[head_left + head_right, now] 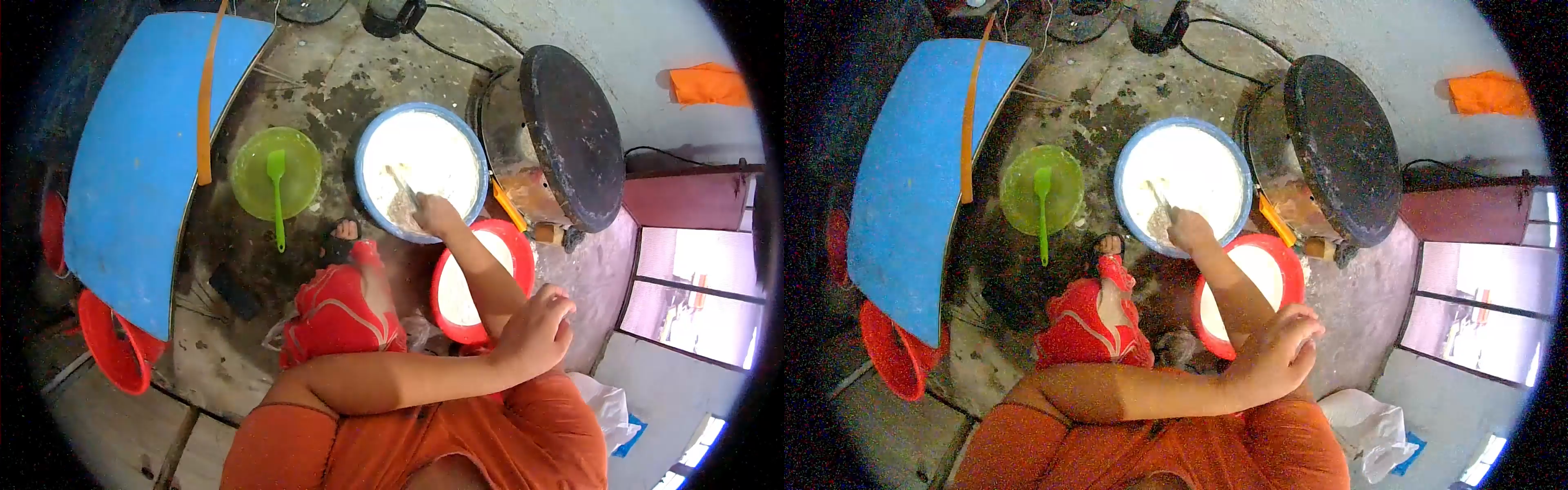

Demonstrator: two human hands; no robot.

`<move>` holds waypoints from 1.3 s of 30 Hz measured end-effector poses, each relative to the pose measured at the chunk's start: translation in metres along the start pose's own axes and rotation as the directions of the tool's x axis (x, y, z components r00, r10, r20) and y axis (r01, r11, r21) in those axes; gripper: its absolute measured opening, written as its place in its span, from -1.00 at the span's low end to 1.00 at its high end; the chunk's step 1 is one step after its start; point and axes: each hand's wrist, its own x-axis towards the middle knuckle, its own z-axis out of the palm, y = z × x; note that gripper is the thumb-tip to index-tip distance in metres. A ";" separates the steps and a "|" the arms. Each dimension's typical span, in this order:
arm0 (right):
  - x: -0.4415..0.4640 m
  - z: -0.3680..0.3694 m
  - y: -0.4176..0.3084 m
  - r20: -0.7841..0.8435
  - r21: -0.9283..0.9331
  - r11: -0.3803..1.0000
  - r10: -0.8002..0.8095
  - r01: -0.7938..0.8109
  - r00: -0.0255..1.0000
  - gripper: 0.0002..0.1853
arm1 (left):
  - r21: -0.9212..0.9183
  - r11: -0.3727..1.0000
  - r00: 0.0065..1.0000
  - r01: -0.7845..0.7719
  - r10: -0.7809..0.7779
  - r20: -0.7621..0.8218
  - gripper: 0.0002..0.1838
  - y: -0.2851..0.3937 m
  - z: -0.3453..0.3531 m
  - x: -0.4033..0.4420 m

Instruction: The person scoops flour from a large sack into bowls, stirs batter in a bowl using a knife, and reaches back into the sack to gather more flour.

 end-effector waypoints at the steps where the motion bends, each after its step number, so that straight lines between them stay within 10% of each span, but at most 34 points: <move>1: 0.004 0.003 0.003 -0.124 0.089 0.996 -0.014 0.026 0.992 -0.59 | -0.001 1.000 1.000 0.010 -0.010 0.004 -0.81 -0.002 0.002 0.000; 2: 0.003 0.004 0.010 -0.123 0.090 0.996 -0.011 0.022 0.992 -0.59 | -0.003 1.000 1.000 0.012 -0.012 0.007 -0.81 -0.003 0.003 -0.002; 3: -0.004 -0.013 0.008 0.040 0.488 0.850 0.206 -0.199 0.978 -0.57 | -0.006 1.000 1.000 0.022 -0.022 0.000 -0.81 -0.006 0.004 -0.003; 4: -0.011 -0.034 0.005 0.269 0.754 0.515 0.324 -0.408 0.907 -0.54 | -0.008 1.000 1.000 0.030 -0.030 -0.008 -0.80 -0.006 0.005 -0.001; 7: -0.042 -0.068 0.023 0.230 0.831 0.431 0.311 -0.352 0.922 -0.54 | 0.026 0.999 1.000 0.018 -0.018 -0.015 -0.80 0.001 -0.002 -0.001; 16: -0.091 -0.116 0.074 0.337 0.207 0.909 0.279 -0.360 0.899 -0.68 | 0.031 0.997 0.995 0.067 -0.069 0.071 -0.77 0.003 -0.014 -0.003; 18: -0.070 -0.082 0.092 0.144 -0.243 0.948 0.246 -0.207 0.958 -0.63 | 0.030 0.997 0.996 0.076 -0.078 0.054 -0.78 0.003 -0.015 -0.002; 22: -0.022 -0.022 0.115 -0.060 0.008 0.861 0.507 -0.508 0.860 -0.63 | 0.020 0.994 0.994 0.110 -0.110 0.013 -0.82 -0.002 -0.009 -0.001; 28: -0.042 -0.072 0.088 -0.116 0.138 0.906 0.416 -0.400 0.902 -0.66 | 0.058 0.992 0.993 0.108 -0.110 0.031 -0.79 -0.009 -0.002 -0.001; 39: -0.070 -0.115 0.118 -0.048 -0.272 0.881 0.390 -0.388 0.920 -0.72 | 0.058 0.978 0.967 0.202 -0.208 0.144 -0.72 -0.010 -0.003 0.003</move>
